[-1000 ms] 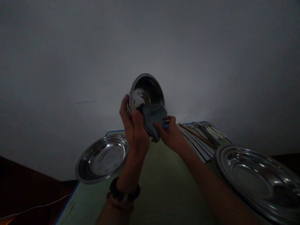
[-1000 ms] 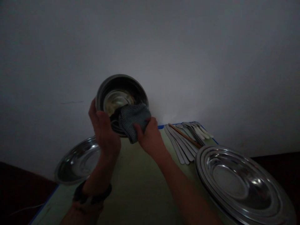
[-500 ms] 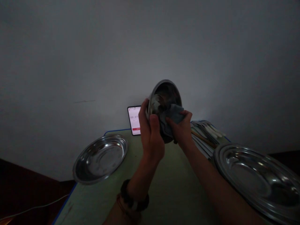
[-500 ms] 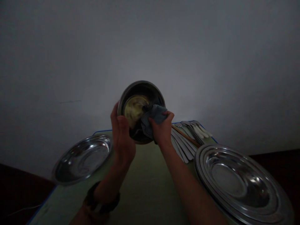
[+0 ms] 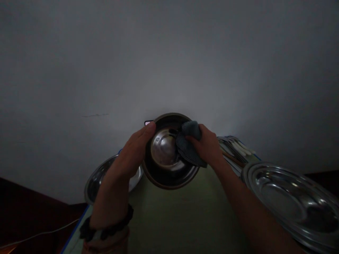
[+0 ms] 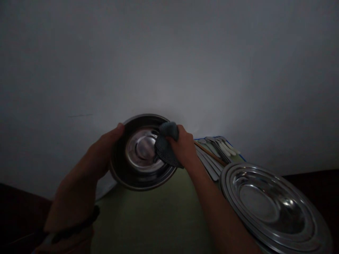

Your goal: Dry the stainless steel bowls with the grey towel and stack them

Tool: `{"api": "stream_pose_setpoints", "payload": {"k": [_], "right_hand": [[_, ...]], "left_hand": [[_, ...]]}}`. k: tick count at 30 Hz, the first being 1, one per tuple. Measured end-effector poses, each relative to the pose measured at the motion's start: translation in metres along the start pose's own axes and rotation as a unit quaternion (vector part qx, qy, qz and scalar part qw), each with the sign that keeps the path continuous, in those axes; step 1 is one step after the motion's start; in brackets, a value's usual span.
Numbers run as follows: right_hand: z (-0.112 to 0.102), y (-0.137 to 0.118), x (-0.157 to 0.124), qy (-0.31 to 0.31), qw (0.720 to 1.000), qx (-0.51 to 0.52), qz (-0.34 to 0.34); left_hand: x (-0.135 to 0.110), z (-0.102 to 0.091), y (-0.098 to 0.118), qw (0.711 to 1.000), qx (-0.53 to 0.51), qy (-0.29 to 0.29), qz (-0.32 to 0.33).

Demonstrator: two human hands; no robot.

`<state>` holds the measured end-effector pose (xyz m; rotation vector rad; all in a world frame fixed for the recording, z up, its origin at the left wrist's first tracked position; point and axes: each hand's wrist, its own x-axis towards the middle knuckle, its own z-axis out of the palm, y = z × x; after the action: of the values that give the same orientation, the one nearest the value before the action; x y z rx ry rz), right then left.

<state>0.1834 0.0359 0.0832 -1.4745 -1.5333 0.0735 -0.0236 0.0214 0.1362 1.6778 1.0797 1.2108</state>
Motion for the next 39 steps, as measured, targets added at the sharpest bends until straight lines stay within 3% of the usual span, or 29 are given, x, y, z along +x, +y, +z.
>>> {"api": "stream_pose_setpoints", "payload": {"k": [2, 6, 10, 13, 16, 19, 27, 34, 39], "right_hand": [[-0.001, -0.001, 0.0, -0.011, 0.999, -0.008, -0.038], [-0.003, -0.002, -0.001, -0.038, 0.993, 0.001, -0.115], [-0.003, -0.006, -0.003, -0.046, 0.995, 0.013, -0.082], [-0.002, -0.01, -0.004, -0.005, 0.997, 0.036, -0.072], [-0.001, -0.011, -0.006, 0.031, 0.999, 0.037, -0.025], [0.002, -0.009, -0.007, 0.027, 0.999, 0.021, 0.016], [0.009, -0.006, -0.007, 0.022, 0.999, 0.035, 0.032], [0.008, -0.008, -0.006, 0.019, 0.994, 0.073, 0.077], [0.007, -0.002, -0.004, 0.036, 0.997, 0.021, 0.067]], "left_hand": [[0.0, -0.002, -0.001, 0.999, -0.031, 0.003, -0.033], [0.004, 0.003, -0.003, 0.99, -0.084, 0.068, -0.089], [0.011, 0.008, -0.006, 0.974, -0.153, 0.107, -0.127], [0.011, 0.009, -0.005, 0.969, -0.175, 0.113, -0.135], [0.008, 0.011, -0.004, 0.975, -0.159, 0.096, -0.122], [0.006, 0.014, -0.003, 0.987, -0.11, 0.086, -0.085], [0.007, 0.017, -0.007, 0.998, -0.035, 0.044, 0.001], [0.007, 0.015, -0.012, 0.999, -0.031, 0.005, 0.011], [0.007, 0.014, -0.015, 0.999, -0.044, -0.004, 0.006]]}}
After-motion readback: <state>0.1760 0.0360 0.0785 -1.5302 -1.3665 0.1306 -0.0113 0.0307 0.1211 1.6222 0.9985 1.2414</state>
